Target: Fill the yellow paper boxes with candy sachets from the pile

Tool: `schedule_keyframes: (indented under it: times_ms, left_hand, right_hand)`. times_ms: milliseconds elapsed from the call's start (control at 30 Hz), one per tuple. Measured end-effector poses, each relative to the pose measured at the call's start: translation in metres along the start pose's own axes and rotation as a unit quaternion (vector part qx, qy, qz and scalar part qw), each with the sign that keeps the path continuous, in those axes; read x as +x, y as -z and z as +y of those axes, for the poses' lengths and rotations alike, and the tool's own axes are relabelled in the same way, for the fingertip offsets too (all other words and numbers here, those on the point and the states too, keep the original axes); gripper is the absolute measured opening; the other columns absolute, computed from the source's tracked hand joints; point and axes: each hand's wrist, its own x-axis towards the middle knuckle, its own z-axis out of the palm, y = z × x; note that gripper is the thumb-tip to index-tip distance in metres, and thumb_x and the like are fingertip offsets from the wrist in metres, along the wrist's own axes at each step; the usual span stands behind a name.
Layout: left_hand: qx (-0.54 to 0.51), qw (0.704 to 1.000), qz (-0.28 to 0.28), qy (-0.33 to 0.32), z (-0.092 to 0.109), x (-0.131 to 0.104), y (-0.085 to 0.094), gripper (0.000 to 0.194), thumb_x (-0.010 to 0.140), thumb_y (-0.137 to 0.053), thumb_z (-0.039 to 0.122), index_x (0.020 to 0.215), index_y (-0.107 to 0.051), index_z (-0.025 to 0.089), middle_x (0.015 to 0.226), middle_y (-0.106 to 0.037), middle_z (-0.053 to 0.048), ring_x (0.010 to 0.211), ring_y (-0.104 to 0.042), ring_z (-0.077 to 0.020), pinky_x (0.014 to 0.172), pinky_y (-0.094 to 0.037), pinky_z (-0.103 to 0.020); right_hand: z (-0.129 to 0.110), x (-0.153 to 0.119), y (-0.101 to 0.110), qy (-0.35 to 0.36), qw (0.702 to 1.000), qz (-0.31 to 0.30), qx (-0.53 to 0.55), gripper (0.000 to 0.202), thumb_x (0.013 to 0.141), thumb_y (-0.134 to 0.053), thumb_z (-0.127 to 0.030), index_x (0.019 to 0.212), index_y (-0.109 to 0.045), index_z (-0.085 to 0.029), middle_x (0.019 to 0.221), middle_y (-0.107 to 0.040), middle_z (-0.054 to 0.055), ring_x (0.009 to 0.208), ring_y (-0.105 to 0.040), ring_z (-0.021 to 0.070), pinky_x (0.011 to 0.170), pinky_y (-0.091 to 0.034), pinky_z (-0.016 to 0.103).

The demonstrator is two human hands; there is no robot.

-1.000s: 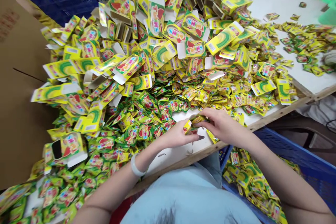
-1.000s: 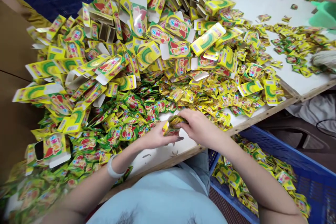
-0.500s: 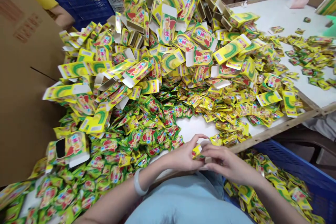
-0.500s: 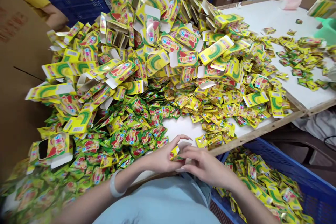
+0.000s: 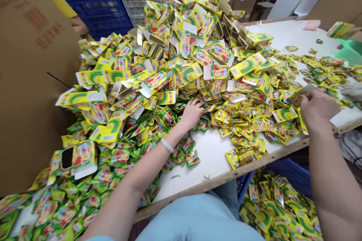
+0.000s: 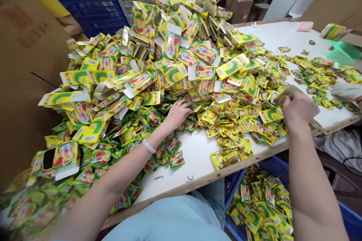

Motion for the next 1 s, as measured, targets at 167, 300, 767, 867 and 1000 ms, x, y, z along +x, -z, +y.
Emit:
schedule_keyframes:
  times_ms: [167,300,767,867,1000]
  left_hand:
    - [0.012,0.999,0.044,-0.011,-0.006,-0.027,0.003,0.026,0.095,-0.049,0.018,0.104,-0.074,0.021,0.128,-0.067,-0.008,0.14,-0.04,-0.0287,0.114,-0.036,-0.049]
    - [0.041,0.999,0.027,-0.021,-0.007,-0.045,0.006,0.033,0.09,-0.053,0.013,0.118,-0.069,0.02,0.139,-0.059,-0.011,0.147,-0.03,-0.033,0.118,-0.028,-0.054]
    - [-0.004,0.999,0.036,0.023,0.01,-0.03,0.002,0.024,0.096,-0.052,0.023,0.094,-0.075,0.022,0.119,-0.067,-0.007,0.139,-0.035,-0.0312,0.121,-0.012,-0.06]
    - [-0.123,0.991,0.035,0.029,0.015,-0.047,0.015,0.022,0.095,-0.054,0.026,0.092,-0.075,0.021,0.118,-0.069,-0.005,0.139,-0.034,-0.0303,0.121,-0.014,-0.059]
    - [-0.29,0.952,0.039,0.094,0.03,-0.071,0.021,0.031,0.097,-0.048,0.034,0.088,-0.074,0.017,0.102,-0.073,-0.007,0.118,-0.055,-0.0273,0.103,-0.044,-0.044]
  right_hand:
    - [-0.045,-0.036,0.001,0.18,0.979,0.061,0.071,0.043,0.096,-0.051,-0.036,0.118,-0.067,-0.002,0.114,-0.063,0.031,0.09,-0.061,0.0294,0.063,-0.03,0.04]
    - [-0.12,-0.11,-0.002,0.494,0.845,-0.027,0.204,0.033,0.096,-0.05,-0.031,0.117,-0.065,-0.011,0.11,-0.068,0.019,0.105,-0.057,0.0294,0.089,-0.041,0.039]
    - [-0.128,-0.159,-0.028,0.261,0.778,-0.235,0.521,0.025,0.092,-0.042,-0.038,0.102,-0.057,-0.02,0.088,-0.069,0.006,0.075,-0.068,0.021,0.07,-0.056,0.037]
    - [-0.097,-0.177,-0.021,0.068,0.615,-0.367,0.695,0.023,0.08,-0.064,-0.045,0.085,-0.054,-0.024,0.073,-0.063,-0.002,0.066,-0.069,0.0177,0.058,-0.057,0.031]
    - [-0.084,-0.213,-0.02,-0.033,0.514,-0.446,0.732,0.03,0.072,-0.076,-0.046,0.085,-0.058,-0.025,0.065,-0.061,-0.004,0.059,-0.067,0.0148,0.047,-0.054,0.024]
